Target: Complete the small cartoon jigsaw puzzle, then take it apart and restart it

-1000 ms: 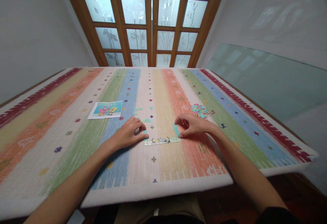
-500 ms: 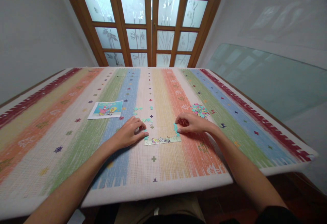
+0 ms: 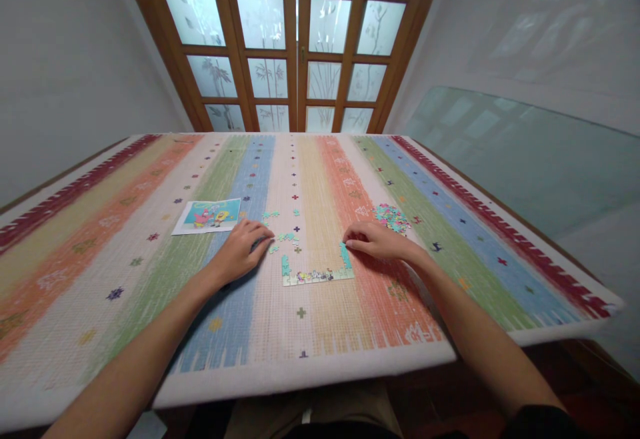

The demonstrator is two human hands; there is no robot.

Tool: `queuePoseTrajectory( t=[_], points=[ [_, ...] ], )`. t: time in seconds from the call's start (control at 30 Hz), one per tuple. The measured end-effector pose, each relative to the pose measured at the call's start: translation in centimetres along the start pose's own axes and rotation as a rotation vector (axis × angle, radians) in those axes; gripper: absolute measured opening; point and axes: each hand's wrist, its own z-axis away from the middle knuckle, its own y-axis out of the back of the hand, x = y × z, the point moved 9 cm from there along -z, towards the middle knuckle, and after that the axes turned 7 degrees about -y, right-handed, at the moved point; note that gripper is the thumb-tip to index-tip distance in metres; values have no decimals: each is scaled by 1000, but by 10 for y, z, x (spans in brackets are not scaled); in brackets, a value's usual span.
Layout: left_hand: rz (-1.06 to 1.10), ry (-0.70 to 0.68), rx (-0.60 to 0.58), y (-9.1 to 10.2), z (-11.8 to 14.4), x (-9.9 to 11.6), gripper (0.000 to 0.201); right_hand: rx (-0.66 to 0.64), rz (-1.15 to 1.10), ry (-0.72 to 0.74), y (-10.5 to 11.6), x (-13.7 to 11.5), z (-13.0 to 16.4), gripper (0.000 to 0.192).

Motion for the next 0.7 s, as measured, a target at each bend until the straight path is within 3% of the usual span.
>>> queuePoseTrajectory(
  t=[0.23,0.43,0.7],
  points=[
    [-9,-123,-117,-22,-4,32,32,3,-4,7,0,1,0,13],
    [-60,-107,-151,-32,-3,28,38,2,-24,5,0,0,0,11],
    [-118,-95,-121,-26,-2,25,37,-11,-19,7,-2,1,-1,12]
  ],
)
